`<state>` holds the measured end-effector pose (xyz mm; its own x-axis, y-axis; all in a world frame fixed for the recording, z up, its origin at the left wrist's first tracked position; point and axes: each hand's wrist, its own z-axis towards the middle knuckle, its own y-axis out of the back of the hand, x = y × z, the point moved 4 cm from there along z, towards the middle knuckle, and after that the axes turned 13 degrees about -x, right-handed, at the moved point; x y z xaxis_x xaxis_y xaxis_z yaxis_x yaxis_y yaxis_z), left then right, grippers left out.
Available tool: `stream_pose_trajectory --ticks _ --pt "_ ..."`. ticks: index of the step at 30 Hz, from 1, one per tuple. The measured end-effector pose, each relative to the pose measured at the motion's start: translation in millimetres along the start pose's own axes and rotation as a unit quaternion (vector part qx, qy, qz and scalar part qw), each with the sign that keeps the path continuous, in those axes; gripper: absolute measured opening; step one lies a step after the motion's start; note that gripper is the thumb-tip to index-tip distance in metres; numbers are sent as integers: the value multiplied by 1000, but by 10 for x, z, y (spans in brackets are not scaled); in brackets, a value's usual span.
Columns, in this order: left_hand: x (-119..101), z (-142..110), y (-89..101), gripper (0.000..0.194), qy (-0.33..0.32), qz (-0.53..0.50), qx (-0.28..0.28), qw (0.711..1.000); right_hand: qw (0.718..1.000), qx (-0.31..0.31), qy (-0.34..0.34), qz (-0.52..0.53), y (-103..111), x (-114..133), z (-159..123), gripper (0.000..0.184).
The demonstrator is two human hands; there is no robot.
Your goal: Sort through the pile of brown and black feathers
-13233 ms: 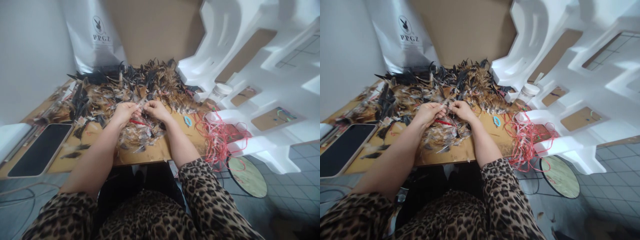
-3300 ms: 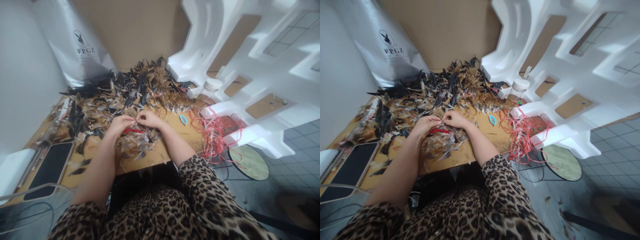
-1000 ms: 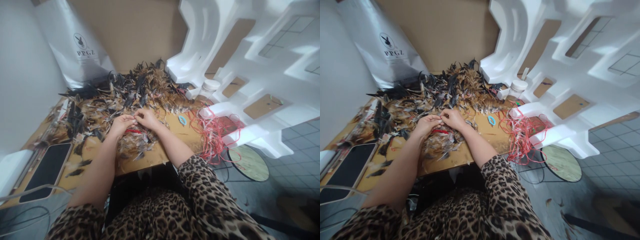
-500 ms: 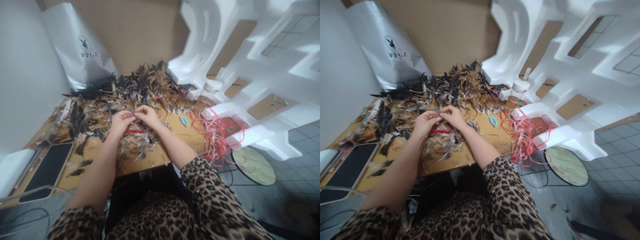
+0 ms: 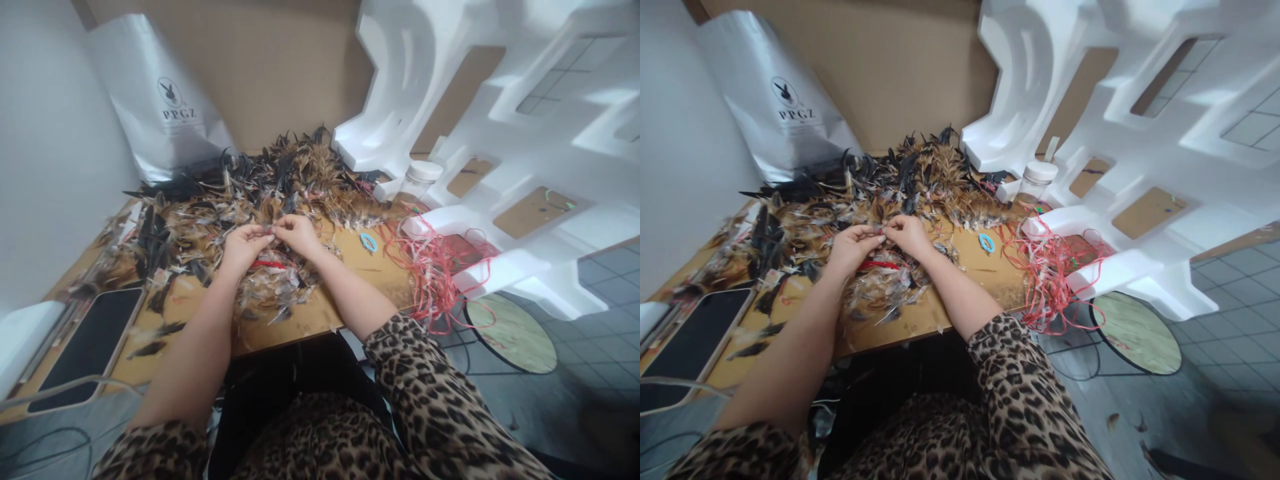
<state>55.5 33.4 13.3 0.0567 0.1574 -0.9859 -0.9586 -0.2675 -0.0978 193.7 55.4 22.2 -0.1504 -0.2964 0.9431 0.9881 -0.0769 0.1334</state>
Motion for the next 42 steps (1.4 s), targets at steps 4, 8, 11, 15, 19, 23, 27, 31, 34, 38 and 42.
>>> stream_pose_trajectory --ticks 4,8,11,15,19,23,27,31,34,38,42 --pt "41 27 28 23 11 -4 -16 1000 1000 -4 25 1 -18 -15 6 17" --pt "57 28 12 24 40 -67 -16 997 998 -12 -18 64 -29 -12 7 15" --pt "33 5 -14 24 59 -103 -5 993 979 5 -125 158 -75 -55 -20 15" --pt "3 -13 -23 24 74 -134 10 988 938 41 -230 256 -158 -106 -68 19" --pt "21 -11 -5 24 92 -137 13 986 946 33 -203 251 -153 -88 -63 23" --pt "41 -10 0 24 77 -91 14 993 977 16 -103 184 -80 -13 -40 26" --pt "58 0 -2 22 49 -49 1 998 996 17 -50 71 -32 -2 -27 29" --pt "67 12 2 20 40 -50 -22 998 999 9 -31 35 -35 -21 -20 31" --pt "60 10 -4 21 40 -72 -30 996 993 13 -70 96 -72 -48 -30 35" --pt "62 -8 -24 22 73 -116 -24 990 983 2 -101 154 -112 -69 -45 37" --pt "80 -12 -42 19 121 -171 -25 977 974 -8 -121 191 -147 -85 -66 37"
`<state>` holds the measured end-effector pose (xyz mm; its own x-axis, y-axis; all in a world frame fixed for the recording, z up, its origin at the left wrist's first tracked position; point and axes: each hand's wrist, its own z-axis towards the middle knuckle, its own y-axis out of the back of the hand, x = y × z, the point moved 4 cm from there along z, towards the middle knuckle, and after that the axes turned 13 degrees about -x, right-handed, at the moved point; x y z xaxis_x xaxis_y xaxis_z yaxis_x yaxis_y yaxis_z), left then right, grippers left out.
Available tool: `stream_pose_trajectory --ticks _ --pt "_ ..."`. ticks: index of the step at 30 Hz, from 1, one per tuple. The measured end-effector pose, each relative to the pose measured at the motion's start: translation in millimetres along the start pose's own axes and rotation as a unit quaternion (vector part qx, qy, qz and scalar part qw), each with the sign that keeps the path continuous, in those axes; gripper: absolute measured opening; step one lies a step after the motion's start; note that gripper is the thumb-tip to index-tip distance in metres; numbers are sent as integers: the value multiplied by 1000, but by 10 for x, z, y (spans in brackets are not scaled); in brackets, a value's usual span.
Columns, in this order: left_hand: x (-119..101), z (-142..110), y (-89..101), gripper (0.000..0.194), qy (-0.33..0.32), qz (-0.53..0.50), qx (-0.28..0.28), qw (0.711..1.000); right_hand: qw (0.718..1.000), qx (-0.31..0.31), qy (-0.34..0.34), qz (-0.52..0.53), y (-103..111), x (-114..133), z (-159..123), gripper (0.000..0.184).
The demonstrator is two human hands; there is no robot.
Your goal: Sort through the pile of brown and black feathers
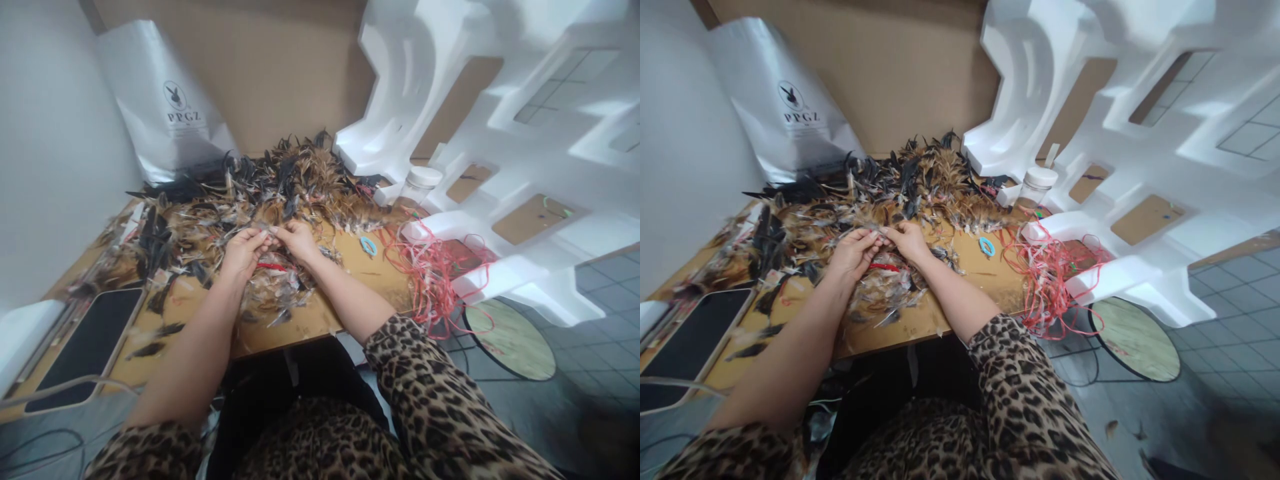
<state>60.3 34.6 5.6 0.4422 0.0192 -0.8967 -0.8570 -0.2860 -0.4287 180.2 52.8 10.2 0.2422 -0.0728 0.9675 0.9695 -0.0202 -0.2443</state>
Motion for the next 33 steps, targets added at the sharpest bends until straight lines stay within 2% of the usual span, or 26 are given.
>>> stream_pose_trajectory --ticks 4,9,15,20,24,33 --pt "38 19 1 20 32 -36 -16 999 1000 -18 -4 20 -14 -35 -11 38" --pt "86 19 -14 19 28 -72 -16 997 998 -37 -12 41 -1 -116 7 38" --pt "78 1 -51 22 -3 -26 -4 1000 998 -63 24 2 54 -154 21 38" --pt "107 23 -17 18 3 1 -37 999 997 -63 32 -26 61 -177 9 40" --pt "147 27 -16 19 6 -28 -63 998 998 -55 13 -3 54 -183 1 39" --pt "169 -70 -121 22 17 -46 -111 993 997 -80 18 8 69 -130 -31 40"
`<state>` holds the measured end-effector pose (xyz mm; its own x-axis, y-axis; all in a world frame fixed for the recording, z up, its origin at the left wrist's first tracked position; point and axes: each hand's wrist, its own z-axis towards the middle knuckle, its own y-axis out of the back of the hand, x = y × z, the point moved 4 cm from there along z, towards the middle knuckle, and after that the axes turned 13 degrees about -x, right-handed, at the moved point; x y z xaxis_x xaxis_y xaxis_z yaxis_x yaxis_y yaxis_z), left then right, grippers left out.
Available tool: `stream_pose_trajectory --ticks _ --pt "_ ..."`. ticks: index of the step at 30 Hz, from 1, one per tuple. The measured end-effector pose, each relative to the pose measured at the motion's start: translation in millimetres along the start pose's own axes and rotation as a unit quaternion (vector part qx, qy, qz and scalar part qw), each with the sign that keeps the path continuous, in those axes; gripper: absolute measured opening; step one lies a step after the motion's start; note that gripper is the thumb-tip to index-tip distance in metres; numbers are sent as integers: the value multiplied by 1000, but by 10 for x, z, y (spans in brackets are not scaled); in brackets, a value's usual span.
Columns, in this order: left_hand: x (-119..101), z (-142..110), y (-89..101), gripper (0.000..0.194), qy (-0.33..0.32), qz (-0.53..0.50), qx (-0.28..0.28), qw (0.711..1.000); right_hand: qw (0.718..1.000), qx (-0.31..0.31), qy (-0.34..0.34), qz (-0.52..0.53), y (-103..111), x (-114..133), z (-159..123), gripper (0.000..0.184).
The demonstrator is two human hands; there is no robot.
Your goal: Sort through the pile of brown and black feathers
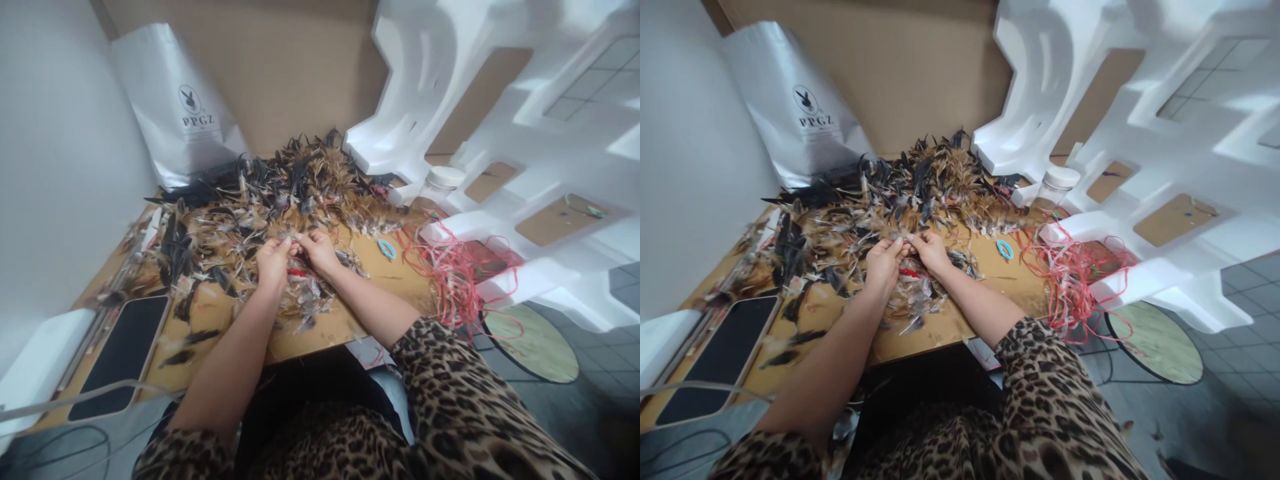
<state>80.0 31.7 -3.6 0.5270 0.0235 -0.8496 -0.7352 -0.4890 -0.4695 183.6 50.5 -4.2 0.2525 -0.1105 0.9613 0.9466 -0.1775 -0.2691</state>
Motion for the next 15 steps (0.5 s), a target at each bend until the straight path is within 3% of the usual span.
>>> stream_pose_trajectory --ticks 7,15 --pt "12 15 9 21 -4 -12 33 999 1000 -2 -19 12 12 -63 18 39" --pt "12 80 42 25 -6 57 91 994 999 -25 -14 -37 60 -32 19 40"
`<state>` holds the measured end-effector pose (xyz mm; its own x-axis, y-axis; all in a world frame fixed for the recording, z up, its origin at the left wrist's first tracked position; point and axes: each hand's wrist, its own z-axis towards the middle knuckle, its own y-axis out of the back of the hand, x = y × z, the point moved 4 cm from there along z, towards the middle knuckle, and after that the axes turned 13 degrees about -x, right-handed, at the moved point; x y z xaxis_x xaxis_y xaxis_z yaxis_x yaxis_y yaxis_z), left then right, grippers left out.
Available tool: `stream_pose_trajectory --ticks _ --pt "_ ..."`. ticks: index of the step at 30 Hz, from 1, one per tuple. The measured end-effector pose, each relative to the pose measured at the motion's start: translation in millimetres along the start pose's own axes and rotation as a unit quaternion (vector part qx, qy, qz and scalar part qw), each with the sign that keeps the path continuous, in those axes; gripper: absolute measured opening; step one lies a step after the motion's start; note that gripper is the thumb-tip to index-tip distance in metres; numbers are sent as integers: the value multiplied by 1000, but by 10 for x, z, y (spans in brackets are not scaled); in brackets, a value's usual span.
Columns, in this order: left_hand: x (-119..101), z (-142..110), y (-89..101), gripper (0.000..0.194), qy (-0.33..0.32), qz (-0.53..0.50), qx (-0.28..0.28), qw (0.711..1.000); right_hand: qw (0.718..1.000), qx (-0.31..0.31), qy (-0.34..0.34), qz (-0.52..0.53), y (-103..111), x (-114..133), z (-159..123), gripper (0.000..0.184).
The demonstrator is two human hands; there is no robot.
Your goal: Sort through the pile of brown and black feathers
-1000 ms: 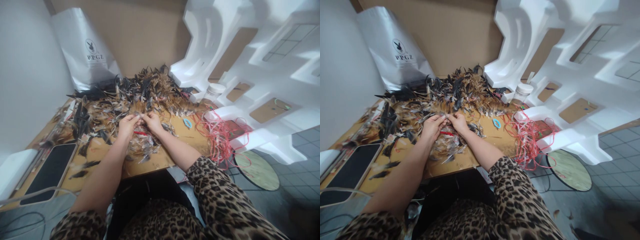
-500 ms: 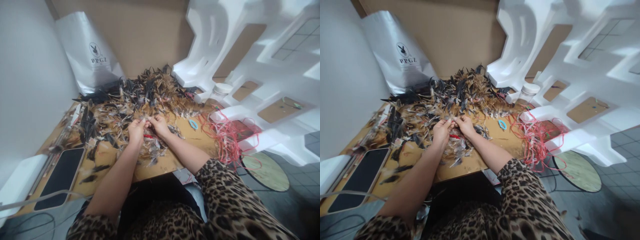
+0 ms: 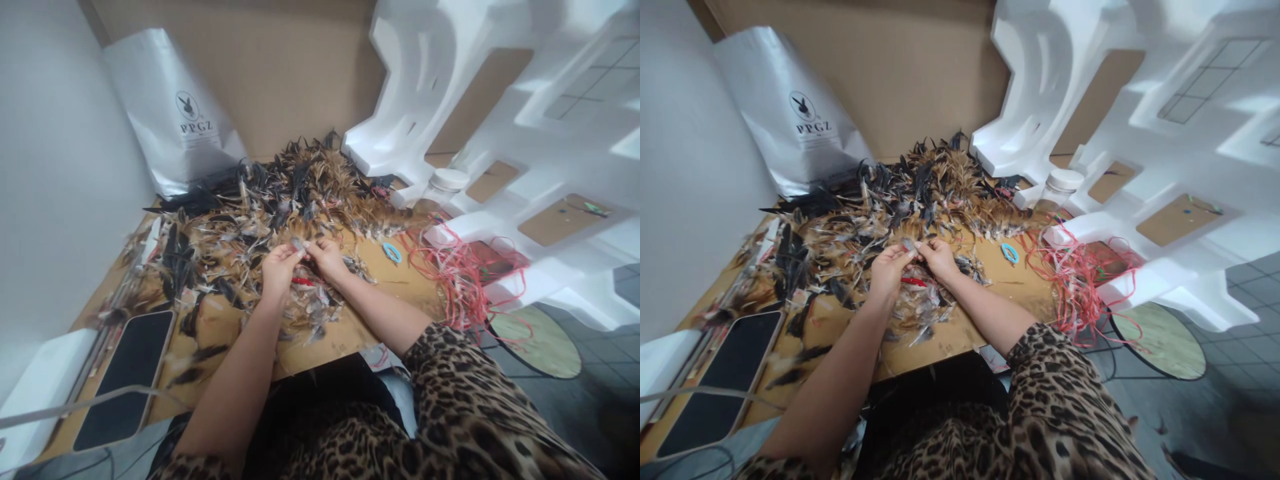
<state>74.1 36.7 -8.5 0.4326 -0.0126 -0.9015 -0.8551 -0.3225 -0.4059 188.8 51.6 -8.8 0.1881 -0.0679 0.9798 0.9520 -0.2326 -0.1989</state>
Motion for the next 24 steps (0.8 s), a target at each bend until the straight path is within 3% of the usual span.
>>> stream_pose_trajectory --ticks 9,15,20,24 --pt "-17 -30 5 26 -42 -33 -32 998 1000 14 1 10 -19 15 -41 38" --pt "-62 -4 -8 25 -78 -37 4 996 996 39 -5 86 -61 40 -45 31" --pt "-125 -11 4 33 -99 -26 1 995 997 38 -3 74 -76 86 -59 30" --pt "-165 -49 -33 37 -77 -49 21 996 992 54 -9 110 -96 99 -55 31"
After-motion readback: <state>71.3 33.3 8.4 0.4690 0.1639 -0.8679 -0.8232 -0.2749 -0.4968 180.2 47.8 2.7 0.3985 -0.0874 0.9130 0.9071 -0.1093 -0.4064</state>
